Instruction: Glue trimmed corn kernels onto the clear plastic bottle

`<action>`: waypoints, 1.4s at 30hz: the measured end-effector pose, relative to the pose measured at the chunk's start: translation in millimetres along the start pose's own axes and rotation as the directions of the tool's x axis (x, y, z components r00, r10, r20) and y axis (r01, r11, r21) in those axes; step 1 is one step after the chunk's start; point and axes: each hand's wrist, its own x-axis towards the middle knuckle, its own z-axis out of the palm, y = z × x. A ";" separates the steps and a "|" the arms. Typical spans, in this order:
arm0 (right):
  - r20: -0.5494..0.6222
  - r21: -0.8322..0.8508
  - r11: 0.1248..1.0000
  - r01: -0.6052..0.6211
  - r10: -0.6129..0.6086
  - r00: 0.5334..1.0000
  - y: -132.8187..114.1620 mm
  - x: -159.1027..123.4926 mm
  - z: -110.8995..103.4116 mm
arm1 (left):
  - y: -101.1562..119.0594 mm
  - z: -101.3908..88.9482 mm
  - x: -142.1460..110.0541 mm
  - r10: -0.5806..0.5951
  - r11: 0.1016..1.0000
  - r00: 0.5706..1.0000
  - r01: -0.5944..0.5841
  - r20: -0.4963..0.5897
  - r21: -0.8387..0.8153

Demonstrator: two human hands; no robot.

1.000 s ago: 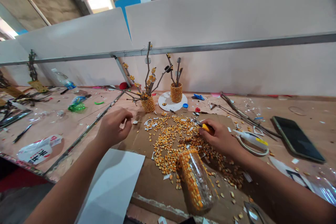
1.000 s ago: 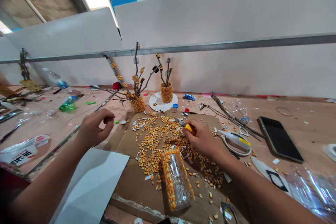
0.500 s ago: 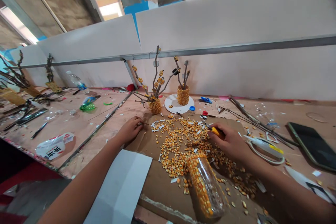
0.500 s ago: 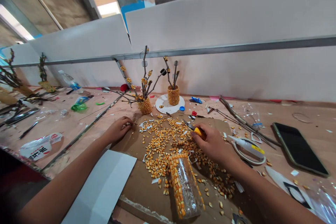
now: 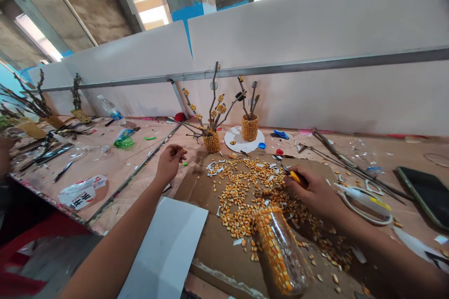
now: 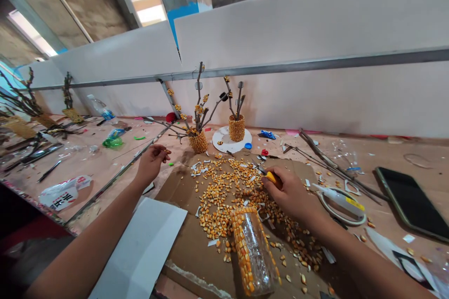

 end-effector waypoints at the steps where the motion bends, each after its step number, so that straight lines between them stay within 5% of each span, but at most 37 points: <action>1: -0.004 -0.002 1.000 0.005 -0.005 1.000 0.1 0.1 0.1 | 5.6 -2.4 2.3 0.001 0.999 1.000 -0.002 -0.027 -0.043; 6: 0.009 0.009 1.000 -0.005 0.005 1.000 -1.6 0.6 0.1 | 34.4 -9.1 11.6 0.016 0.984 0.988 -0.043 -0.153 -0.173; 14: 0.017 0.013 1.000 0.003 -0.004 1.000 -0.8 0.9 0.8 | 50.8 9.7 24.4 0.065 0.961 0.951 -0.141 -0.302 -0.237; 27: 0.031 0.019 0.999 0.034 -0.035 0.999 -7.6 0.7 0.6 | 42.0 33.5 39.0 0.015 0.958 0.935 -0.115 -0.354 -0.263; 42: 0.051 0.000 1.000 0.028 -0.028 0.998 -3.0 -0.2 0.2 | 52.0 35.5 44.4 0.111 0.991 0.920 -0.130 -0.377 -0.026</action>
